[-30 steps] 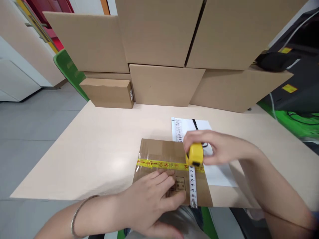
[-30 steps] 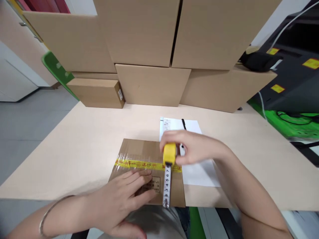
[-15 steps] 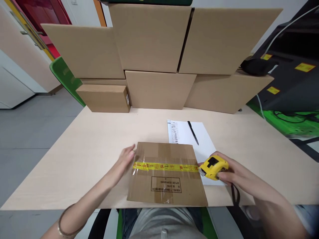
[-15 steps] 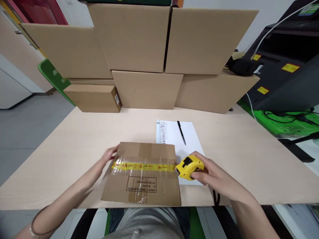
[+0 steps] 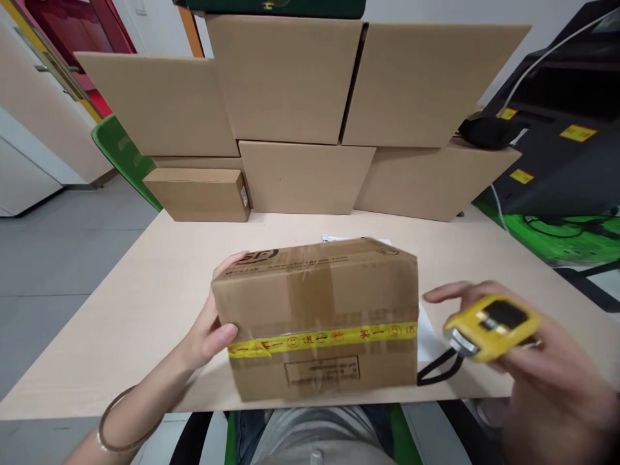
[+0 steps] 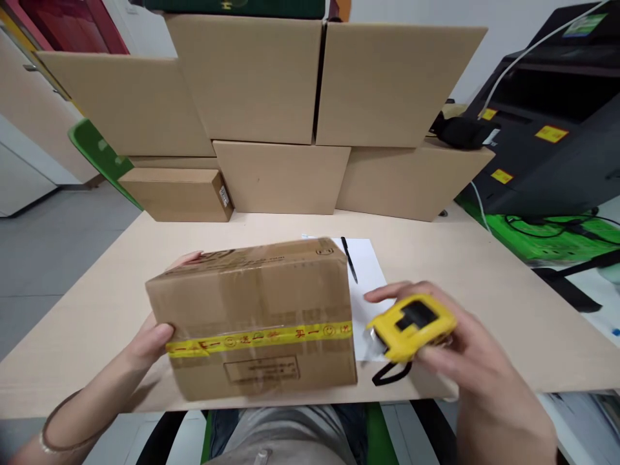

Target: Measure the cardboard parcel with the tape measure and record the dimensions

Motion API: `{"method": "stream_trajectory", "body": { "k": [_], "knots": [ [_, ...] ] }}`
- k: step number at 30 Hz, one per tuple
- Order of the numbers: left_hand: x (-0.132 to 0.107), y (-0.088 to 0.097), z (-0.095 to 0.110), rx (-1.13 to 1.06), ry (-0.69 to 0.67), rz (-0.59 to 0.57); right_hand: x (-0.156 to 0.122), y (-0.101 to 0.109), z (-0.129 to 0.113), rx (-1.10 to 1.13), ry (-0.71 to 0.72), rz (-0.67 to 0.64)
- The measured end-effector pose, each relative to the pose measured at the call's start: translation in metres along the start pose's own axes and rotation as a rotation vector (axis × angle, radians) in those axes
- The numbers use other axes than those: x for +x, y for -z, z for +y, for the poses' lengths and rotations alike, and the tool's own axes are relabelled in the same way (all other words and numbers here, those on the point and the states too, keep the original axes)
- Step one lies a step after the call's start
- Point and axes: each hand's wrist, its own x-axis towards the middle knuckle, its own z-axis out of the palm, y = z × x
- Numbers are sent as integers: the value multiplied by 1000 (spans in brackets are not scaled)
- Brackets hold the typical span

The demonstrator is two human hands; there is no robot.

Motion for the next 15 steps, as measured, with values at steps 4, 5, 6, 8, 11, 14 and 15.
{"method": "stream_trajectory", "body": {
  "k": [4,5,6,8,11,14,15],
  "knots": [
    [10,-10,-37,211,-452,51,32,-5,-26,-85,119,249],
    [10,-11,-48,231,-483,18,42,-12,-34,-135,161,224],
    [10,-12,-59,244,-504,-13,52,-21,-41,-191,204,156],
    [6,-12,-76,262,-499,-72,73,-43,-53,-299,269,-38],
    [-2,-9,-90,215,-430,-91,99,-82,-66,-450,321,-343],
    [-10,-5,-98,175,-340,-97,116,-120,-75,-555,385,-589],
    [-12,-3,-100,177,-321,-109,120,-130,-78,-567,408,-636]
  ]
}}
